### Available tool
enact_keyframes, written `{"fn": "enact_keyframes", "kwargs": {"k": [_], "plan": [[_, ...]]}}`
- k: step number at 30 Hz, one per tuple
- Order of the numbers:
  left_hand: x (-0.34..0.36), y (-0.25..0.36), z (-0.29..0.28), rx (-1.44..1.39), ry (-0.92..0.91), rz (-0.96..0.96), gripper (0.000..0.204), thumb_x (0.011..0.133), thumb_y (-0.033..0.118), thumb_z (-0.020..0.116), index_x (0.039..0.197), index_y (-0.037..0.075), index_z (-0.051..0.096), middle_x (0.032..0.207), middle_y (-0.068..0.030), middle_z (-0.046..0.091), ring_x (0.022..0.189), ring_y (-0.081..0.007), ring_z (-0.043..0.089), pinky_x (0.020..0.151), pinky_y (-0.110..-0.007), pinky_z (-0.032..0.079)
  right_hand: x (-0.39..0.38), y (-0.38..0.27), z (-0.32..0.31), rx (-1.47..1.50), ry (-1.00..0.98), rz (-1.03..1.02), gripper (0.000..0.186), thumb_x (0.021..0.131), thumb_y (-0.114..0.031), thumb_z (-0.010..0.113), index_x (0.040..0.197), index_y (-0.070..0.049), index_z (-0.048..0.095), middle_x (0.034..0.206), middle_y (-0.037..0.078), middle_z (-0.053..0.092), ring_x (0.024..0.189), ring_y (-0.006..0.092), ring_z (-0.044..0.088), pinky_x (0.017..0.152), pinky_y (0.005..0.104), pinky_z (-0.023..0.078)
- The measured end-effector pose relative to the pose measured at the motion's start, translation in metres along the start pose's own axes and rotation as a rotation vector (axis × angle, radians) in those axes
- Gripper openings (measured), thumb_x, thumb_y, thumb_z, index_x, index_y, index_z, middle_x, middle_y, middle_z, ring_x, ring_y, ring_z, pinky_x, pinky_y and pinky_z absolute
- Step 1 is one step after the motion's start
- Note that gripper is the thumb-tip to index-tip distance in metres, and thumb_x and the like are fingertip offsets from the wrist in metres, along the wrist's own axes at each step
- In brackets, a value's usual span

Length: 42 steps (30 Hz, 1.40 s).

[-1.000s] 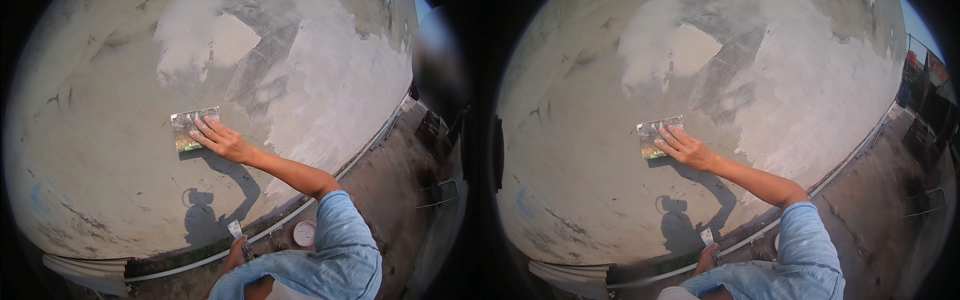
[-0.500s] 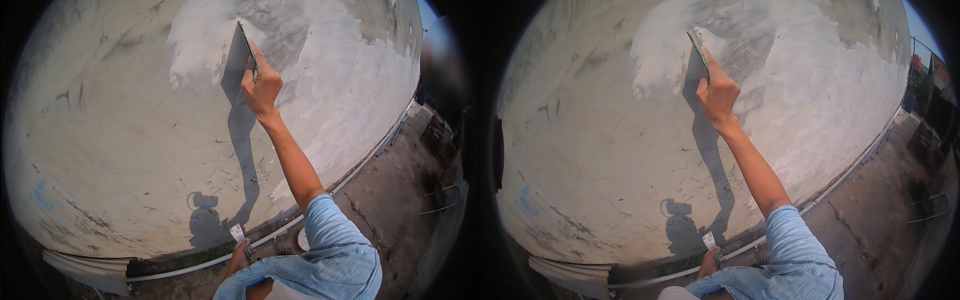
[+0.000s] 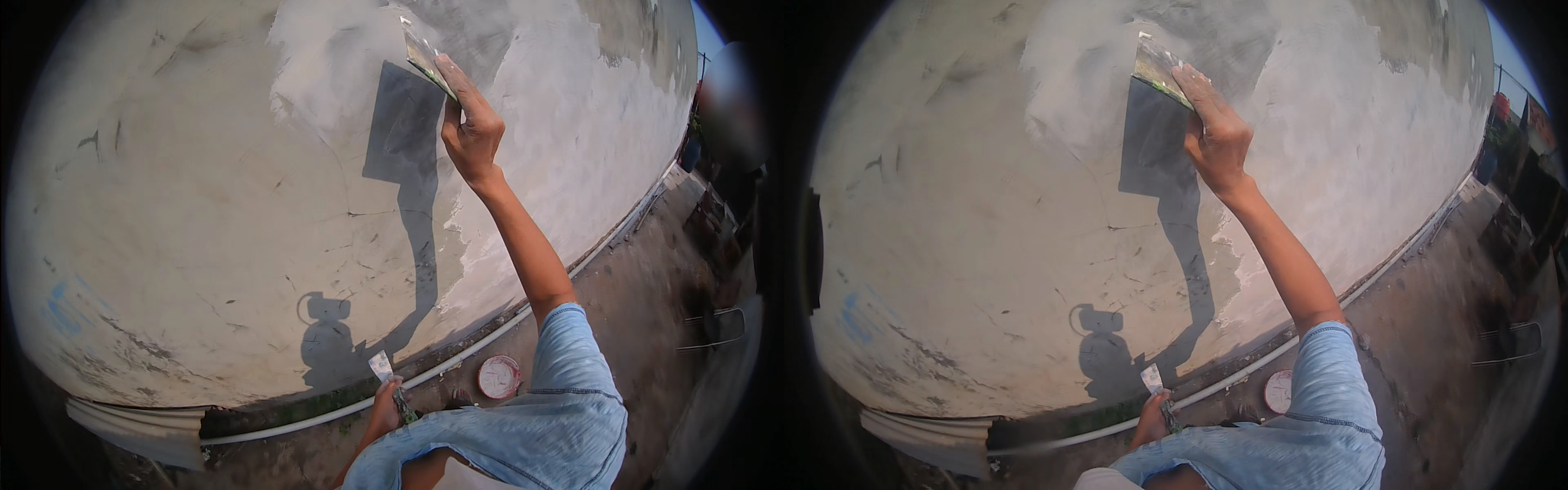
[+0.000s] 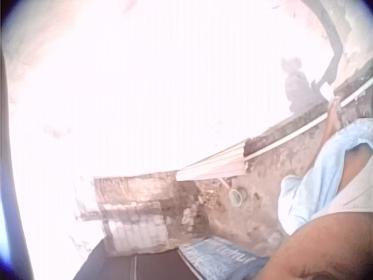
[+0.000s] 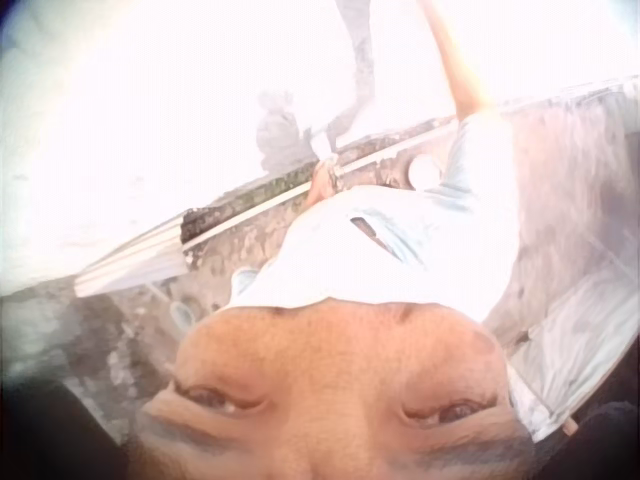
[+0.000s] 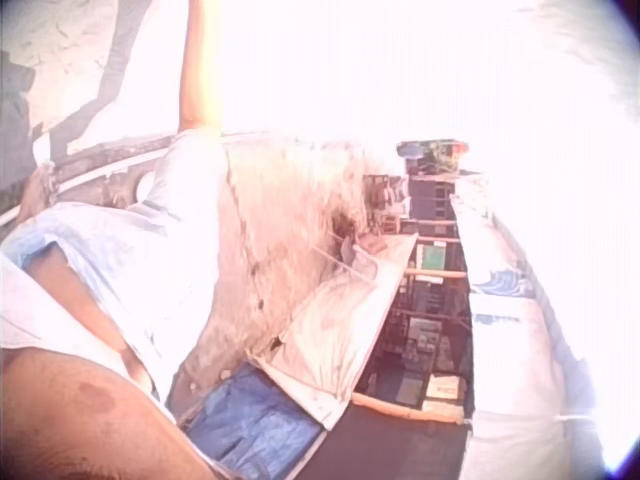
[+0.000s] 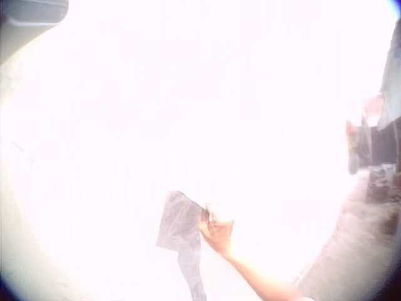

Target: The person applies white plaster to a concrete wall using a trowel and a smaller putty knife. They scoop plaster from a red bucket, spread it along the wall surface, and smooth it out in repeated strokes.

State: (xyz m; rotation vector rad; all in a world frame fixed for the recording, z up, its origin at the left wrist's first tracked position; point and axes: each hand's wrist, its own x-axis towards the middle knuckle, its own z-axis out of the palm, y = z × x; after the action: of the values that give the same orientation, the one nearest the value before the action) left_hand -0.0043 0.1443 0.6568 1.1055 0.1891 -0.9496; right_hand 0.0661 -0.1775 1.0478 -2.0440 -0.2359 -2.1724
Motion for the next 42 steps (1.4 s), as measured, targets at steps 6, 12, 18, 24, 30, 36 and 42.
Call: {"fn": "enact_keyframes", "kwargs": {"k": [6, 12, 18, 24, 30, 36, 42], "plan": [[0.003, -0.001, 0.004, -0.003, 0.012, -0.007, 0.009, 0.094, 0.018, 0.059, 0.099, 0.01, 0.059, 0.082, -0.0004, 0.051, 0.076, -0.0139, 0.055, 0.07, -0.035, 0.054, -0.093, -0.029, 0.057, -0.3, -0.201, -0.214, 0.059, 0.079, 0.003, 0.056, 0.135, -0.013, 0.056, 0.14, 0.017, 0.052, 0.121, 0.0316, 0.057, 0.098, 0.0392, 0.051], [-0.005, 0.015, 0.02, 0.056, -0.034, -0.036, 0.007, 0.094, 0.018, 0.061, 0.098, 0.013, 0.06, 0.089, 0.0, 0.051, 0.077, -0.0144, 0.055, 0.07, -0.035, 0.054, -0.12, -0.064, 0.007, 0.159, -0.494, -0.123, 0.059, 0.076, 0.008, 0.059, 0.131, -0.013, 0.059, 0.132, 0.013, 0.059, 0.117, 0.0259, 0.061, 0.098, 0.036, 0.052], [0.005, 0.003, 0.005, 0.037, -0.046, -0.05, 0.006, 0.094, 0.018, 0.06, 0.098, 0.014, 0.06, 0.09, 0.0002, 0.051, 0.082, -0.015, 0.055, 0.071, -0.036, 0.054, -0.009, 0.02, -0.015, -0.125, 0.18, 0.454, 0.048, 0.077, 0.008, 0.054, 0.123, -0.004, 0.064, 0.076, 0.012, 0.07, 0.049, 0.0125, 0.048, 0.052, 0.0255, 0.043], [0.009, -0.001, 0.0, 0.017, -0.009, -0.073, 0.007, 0.093, 0.018, 0.06, 0.099, 0.013, 0.06, 0.088, -0.0002, 0.052, 0.081, -0.0147, 0.056, 0.071, -0.036, 0.055, -0.043, -0.046, 0.051, -0.15, -0.025, 0.109, 0.076, 0.065, 0.005, 0.062, 0.138, -0.014, 0.053, 0.132, 0.021, 0.057, 0.113, 0.036, 0.061, 0.081, 0.0363, 0.057], [0.004, 0.01, 0.018, 0.07, -0.112, -0.063, 0.01, 0.093, 0.02, 0.062, 0.098, 0.012, 0.06, 0.09, -0.0004, 0.051, 0.086, -0.0141, 0.054, 0.074, -0.038, 0.053, -0.135, -0.1, 0.048, 0.003, -0.459, -0.256, 0.058, 0.08, -0.001, 0.057, 0.137, -0.012, 0.053, 0.132, 0.017, 0.058, 0.118, 0.0304, 0.059, 0.098, 0.0386, 0.052], [0.014, 0.004, 0.003, 0.035, -0.081, -0.045, 0.013, 0.093, 0.019, 0.062, 0.102, 0.011, 0.058, 0.094, -0.0009, 0.052, 0.087, -0.0147, 0.054, 0.075, -0.039, 0.053, -0.012, -0.035, -0.002, 0.009, 0.019, 0.095, 0.06, 0.071, 0.011, 0.057, 0.127, -0.01, 0.062, 0.118, 0.015, 0.066, 0.1, 0.0256, 0.069, 0.076, 0.0317, 0.057], [0.024, -0.007, -0.003, 0.004, -0.049, -0.099, 0.014, 0.093, 0.019, 0.063, 0.102, 0.01, 0.057, 0.095, -0.0012, 0.053, 0.085, -0.0148, 0.055, 0.075, -0.04, 0.054, 0.04, -0.023, 0.035, -0.235, 0.075, 0.104, 0.057, 0.074, 0.006, 0.059, 0.128, -0.011, 0.062, 0.114, 0.017, 0.067, 0.094, 0.0252, 0.07, 0.065, 0.0311, 0.054]]}}
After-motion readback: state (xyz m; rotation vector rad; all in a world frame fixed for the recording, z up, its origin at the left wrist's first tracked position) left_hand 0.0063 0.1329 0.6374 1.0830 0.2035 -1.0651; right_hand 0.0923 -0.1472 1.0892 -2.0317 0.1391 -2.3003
